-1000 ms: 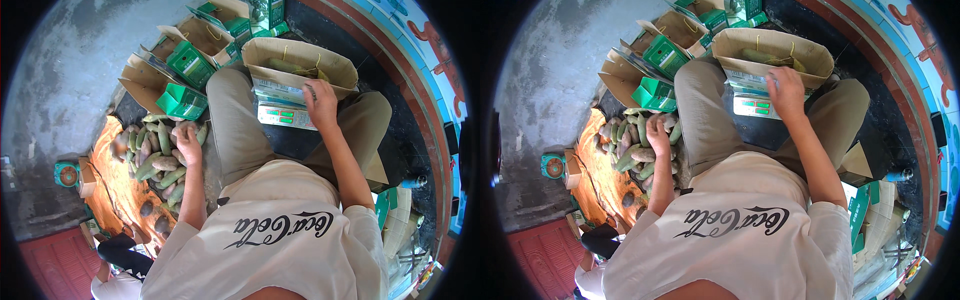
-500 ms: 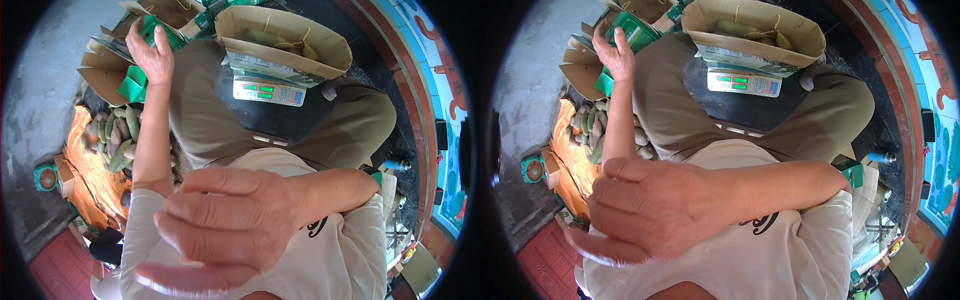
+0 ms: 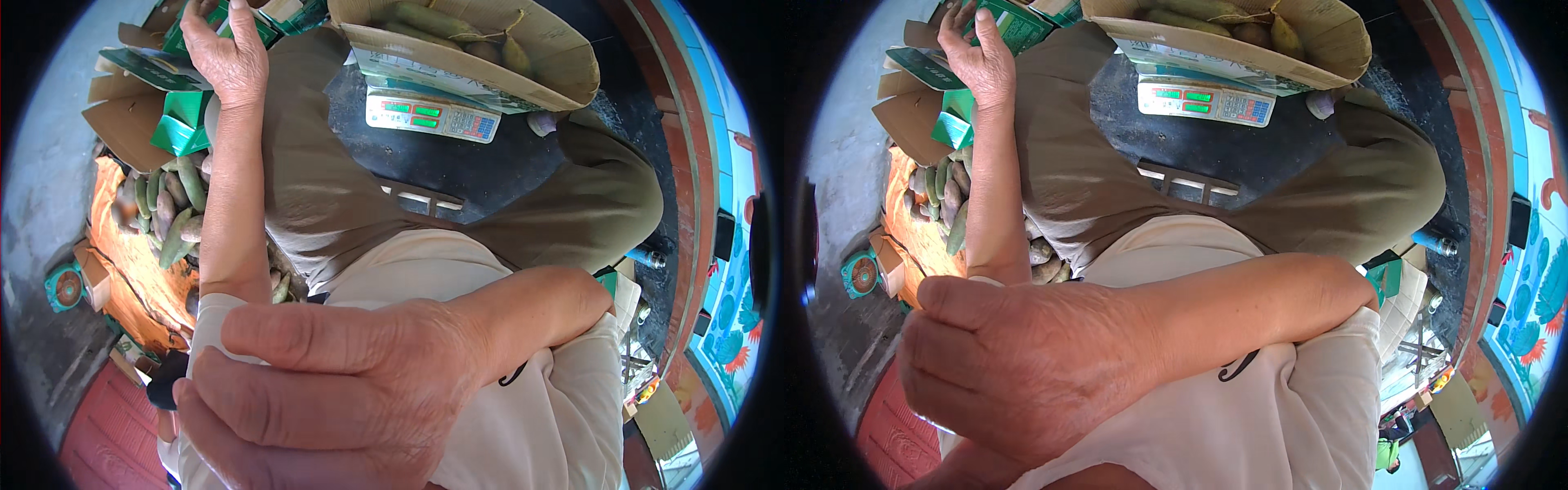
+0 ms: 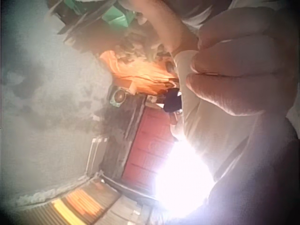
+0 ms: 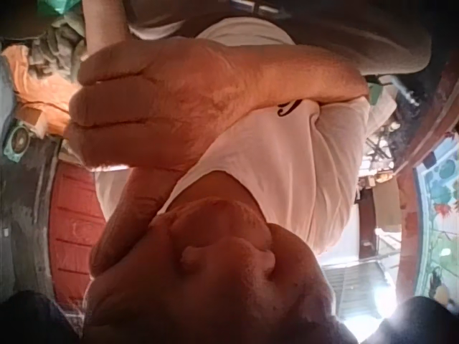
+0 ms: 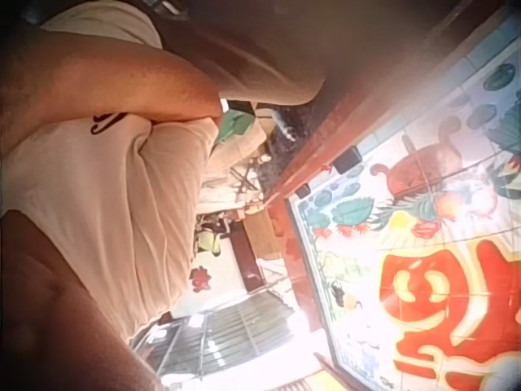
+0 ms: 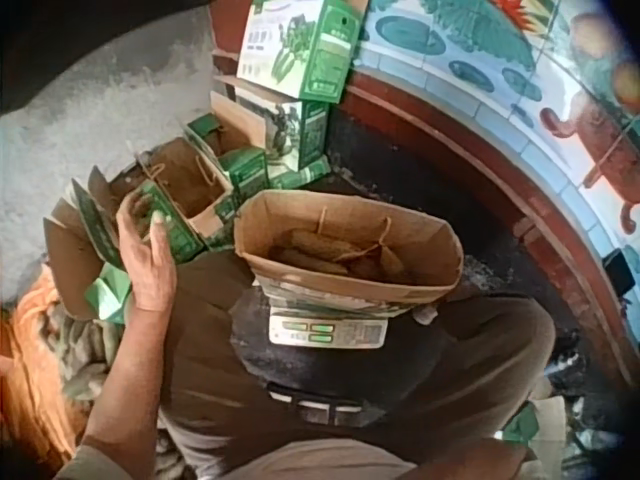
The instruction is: Sort sweet potatoes from a pile on the floor into cardboard boxes after weighing them.
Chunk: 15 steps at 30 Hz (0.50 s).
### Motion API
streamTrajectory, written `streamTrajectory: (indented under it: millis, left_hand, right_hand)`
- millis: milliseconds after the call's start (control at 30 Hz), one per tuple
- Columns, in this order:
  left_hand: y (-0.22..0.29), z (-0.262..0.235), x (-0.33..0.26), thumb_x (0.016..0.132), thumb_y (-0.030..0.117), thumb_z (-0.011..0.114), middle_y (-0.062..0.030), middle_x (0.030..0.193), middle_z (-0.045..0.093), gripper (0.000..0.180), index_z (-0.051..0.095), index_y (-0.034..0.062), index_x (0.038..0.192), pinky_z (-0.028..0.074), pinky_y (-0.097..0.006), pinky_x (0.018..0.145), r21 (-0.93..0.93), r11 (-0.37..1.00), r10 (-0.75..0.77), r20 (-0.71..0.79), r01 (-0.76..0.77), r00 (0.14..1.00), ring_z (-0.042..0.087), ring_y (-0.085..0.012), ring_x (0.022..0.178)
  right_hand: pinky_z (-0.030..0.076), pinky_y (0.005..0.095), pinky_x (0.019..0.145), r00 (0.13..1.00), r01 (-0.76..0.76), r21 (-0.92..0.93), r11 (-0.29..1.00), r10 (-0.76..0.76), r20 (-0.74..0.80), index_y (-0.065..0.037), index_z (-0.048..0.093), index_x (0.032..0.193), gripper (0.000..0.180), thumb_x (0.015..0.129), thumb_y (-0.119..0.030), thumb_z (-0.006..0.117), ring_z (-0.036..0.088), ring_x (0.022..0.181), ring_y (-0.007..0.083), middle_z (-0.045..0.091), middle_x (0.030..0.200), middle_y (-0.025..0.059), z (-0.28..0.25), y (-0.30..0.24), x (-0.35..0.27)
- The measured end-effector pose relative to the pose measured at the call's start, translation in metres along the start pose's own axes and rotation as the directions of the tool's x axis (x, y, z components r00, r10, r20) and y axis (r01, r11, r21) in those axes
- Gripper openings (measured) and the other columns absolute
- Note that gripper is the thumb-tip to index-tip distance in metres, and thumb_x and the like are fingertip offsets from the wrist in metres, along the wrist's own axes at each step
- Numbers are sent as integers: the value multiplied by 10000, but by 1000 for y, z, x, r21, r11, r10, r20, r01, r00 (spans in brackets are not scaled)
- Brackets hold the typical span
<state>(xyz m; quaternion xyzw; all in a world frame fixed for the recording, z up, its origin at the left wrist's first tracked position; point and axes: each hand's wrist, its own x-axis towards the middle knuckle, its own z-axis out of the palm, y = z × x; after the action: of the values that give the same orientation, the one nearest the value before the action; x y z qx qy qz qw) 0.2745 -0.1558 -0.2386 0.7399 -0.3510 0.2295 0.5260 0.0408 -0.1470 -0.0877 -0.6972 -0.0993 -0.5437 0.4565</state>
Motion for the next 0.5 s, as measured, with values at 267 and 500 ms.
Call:
streamTrajectory:
  millis: [267, 500]
  left_hand:
    - [11, 10, 4, 943, 281, 505, -166, 1161, 529, 435, 426, 12, 1276, 437, -341, 867, -31, 999, -26, -13, 26, 1000, 527, -253, 1056]
    - [12, 13, 8, 936, 268, 529, -141, 1122, 556, 417, 450, 3, 1248, 460, -309, 819, -97, 992, -85, -25, 82, 996, 541, -217, 1011]
  right_hand:
    - [405, 295, 582, 998, -39, 47, 998, 41, -39, -4, 547, 712, 358, 696, -352, 629, 490, 614, 204, 485, 674, 67, -9, 13, -1]
    - [382, 281, 547, 996, -62, 58, 996, 66, -62, -31, 524, 696, 358, 701, -369, 643, 468, 585, 180, 450, 656, 46, -2, 18, -2]
